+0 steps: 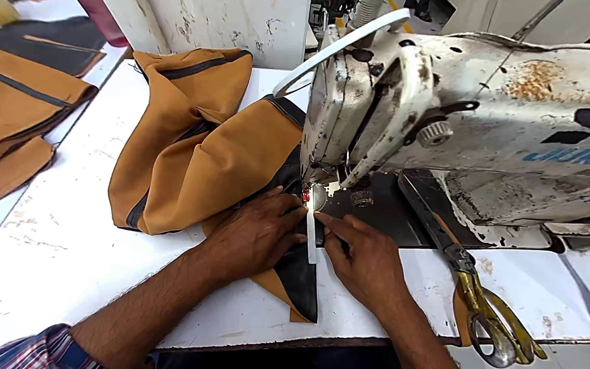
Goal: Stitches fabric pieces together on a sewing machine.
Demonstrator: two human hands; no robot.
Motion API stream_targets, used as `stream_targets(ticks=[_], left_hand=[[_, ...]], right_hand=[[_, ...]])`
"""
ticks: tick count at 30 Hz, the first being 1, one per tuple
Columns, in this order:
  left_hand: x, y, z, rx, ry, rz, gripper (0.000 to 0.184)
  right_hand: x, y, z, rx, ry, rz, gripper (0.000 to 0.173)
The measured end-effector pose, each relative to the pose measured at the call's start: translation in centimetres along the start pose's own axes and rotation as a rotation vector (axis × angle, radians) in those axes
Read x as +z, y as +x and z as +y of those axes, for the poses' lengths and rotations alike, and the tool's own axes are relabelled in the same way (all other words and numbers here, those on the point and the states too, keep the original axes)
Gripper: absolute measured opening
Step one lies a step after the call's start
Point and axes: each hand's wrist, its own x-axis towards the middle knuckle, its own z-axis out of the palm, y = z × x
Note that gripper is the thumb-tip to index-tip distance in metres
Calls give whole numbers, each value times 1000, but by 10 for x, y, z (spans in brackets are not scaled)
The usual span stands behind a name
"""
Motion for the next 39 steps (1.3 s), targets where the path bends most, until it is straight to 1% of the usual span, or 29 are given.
stream_targets(ticks=[4,6,11,16,19,24,29,39], left_hand=[[4,-9,15,-51,-41,47,48],[5,-10,16,-53,-37,52,47],[4,-11,5,7,-57,20,45],[3,-11,3,14,-45,19,44],[4,-12,3,29,-56,30,40],[3,-13,0,131,-55,39,33],[3,-8,-3,125,-32,31,35],[1,13,-25,131,-24,30,37]], right_hand=[[-2,0,-1,16,72,-12,37],[-3,0,-2,23,89,-14,36],[-4,0,-2,30,104,-13,35],[-2,-1,-1,22,111,-1,34],[-2,-1,-1,16,108,-3,34],[-1,-1,-3,-6,72,23,35],[1,-2,-2,-20,30,46,36],[4,-2,0,-10,1,47,37]])
